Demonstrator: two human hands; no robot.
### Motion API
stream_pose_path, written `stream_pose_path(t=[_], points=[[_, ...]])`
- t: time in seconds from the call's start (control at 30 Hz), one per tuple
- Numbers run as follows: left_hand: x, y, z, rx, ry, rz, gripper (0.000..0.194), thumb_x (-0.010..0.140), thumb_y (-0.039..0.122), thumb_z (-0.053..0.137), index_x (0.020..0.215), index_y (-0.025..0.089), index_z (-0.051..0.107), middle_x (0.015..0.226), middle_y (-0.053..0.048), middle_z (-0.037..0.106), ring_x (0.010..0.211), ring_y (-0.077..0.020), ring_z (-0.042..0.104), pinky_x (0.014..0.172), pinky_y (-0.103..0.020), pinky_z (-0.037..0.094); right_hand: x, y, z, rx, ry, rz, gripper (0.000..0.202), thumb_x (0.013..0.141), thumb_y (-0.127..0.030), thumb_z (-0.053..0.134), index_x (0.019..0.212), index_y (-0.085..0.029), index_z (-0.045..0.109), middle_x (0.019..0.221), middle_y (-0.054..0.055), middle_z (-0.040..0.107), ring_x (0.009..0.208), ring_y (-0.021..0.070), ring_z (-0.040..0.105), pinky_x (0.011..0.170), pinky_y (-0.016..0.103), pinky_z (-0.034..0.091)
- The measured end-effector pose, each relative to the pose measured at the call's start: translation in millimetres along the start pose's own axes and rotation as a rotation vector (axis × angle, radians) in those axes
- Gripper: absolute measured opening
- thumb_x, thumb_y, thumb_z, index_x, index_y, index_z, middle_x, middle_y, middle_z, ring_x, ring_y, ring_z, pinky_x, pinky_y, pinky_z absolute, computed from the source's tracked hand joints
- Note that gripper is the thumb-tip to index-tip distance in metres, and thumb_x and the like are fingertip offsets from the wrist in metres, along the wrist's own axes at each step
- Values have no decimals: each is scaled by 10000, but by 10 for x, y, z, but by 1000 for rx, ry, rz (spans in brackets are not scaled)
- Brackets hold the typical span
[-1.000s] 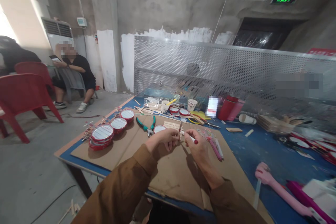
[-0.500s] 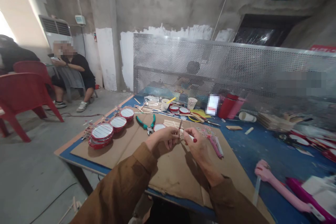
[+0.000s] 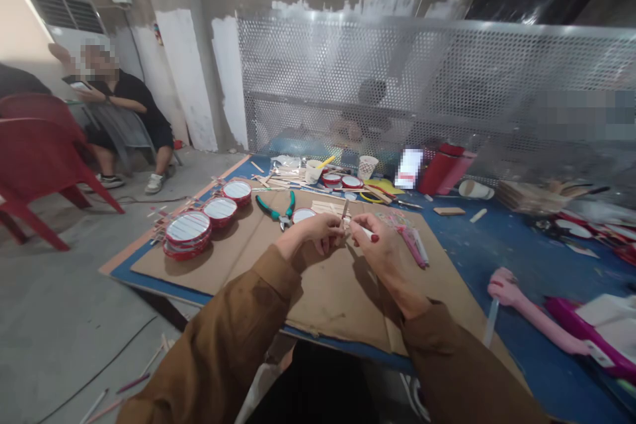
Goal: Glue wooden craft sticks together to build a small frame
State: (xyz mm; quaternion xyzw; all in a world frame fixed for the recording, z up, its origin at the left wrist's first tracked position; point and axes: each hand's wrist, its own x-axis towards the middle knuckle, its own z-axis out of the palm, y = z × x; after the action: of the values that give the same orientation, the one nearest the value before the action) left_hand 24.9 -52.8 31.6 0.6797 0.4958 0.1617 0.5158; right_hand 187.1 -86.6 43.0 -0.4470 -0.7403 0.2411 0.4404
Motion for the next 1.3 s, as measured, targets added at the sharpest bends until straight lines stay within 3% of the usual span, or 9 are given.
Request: stream_pose_path(t=[0.13, 0.2, 0.33, 0.43, 0.57, 0.73, 0.87, 1.1, 1.3], points=[[7, -33, 9, -11, 18, 53, 112, 896, 207, 447, 819, 136, 489, 542, 43, 519, 397, -80, 519, 466, -200, 455, 7, 30, -28, -39, 35, 11, 248, 820, -409, 491, 797, -189, 603, 700, 35, 643, 599, 158, 581, 561, 264, 429], [-19, -27, 16, -9, 24, 55, 100, 876, 188, 470, 795, 134, 492, 541, 42, 522, 394, -76, 514, 468, -198, 456, 15, 64, -36, -56, 121, 23, 244, 831, -415, 507, 787, -193, 597, 674, 25, 628, 563, 148, 568, 548, 262, 432], [-69, 20, 45, -27, 56, 94, 80, 856, 164, 481, 782, 139, 496, 536, 46, 522, 379, -69, 502, 430, -174, 426, 5, 116, -52, 65, 238, 3, 290, 875, -463, 497, 977, -210, 596, 672, -7, 614, 518, 139, 561, 515, 260, 455], [-61, 32, 89, -49, 123, 152, 35, 851, 139, 469, 849, 149, 502, 522, 61, 507, 349, -68, 477, 388, -159, 384, -16, 137, -93, -55, 162, -146, 264, 906, -418, 482, 1022, -216, 605, 773, 21, 654, 619, 157, 607, 611, 294, 482], [-18, 9, 122, -37, 151, 191, 125, 884, 169, 447, 773, 143, 499, 511, 47, 503, 327, -48, 445, 369, -142, 352, 6, 205, -115, -306, 117, -368, 174, 882, -366, 526, 881, -214, 609, 818, 45, 658, 758, 192, 606, 724, 326, 462], [1, 10, 88, 18, 79, 120, 230, 901, 220, 462, 698, 125, 516, 520, 9, 546, 339, -51, 459, 386, -152, 377, 48, 299, 0, -242, 283, -262, 297, 908, -458, 455, 755, -219, 541, 713, 27, 608, 668, 181, 550, 649, 311, 430], [-1, 20, 61, 38, 44, 117, 218, 907, 216, 446, 727, 126, 531, 523, 22, 553, 368, -48, 479, 429, -149, 416, 3, 317, 70, -168, 159, -194, 345, 907, -516, 424, 786, -226, 564, 617, 4, 555, 593, 180, 519, 620, 315, 416], [38, -38, 42, 8, 4, 77, 155, 896, 210, 442, 794, 134, 529, 575, 23, 580, 394, -75, 516, 458, -198, 462, 11, 340, 75, 42, 153, -6, 376, 884, -566, 456, 841, -216, 587, 603, -21, 531, 515, 159, 511, 523, 289, 410], [32, -46, 55, -13, 15, 74, 152, 897, 222, 443, 797, 141, 523, 562, 26, 572, 384, -72, 507, 451, -192, 452, 33, 295, 63, 108, 158, 23, 401, 873, -592, 457, 833, -217, 594, 578, -32, 511, 488, 151, 495, 505, 294, 410]])
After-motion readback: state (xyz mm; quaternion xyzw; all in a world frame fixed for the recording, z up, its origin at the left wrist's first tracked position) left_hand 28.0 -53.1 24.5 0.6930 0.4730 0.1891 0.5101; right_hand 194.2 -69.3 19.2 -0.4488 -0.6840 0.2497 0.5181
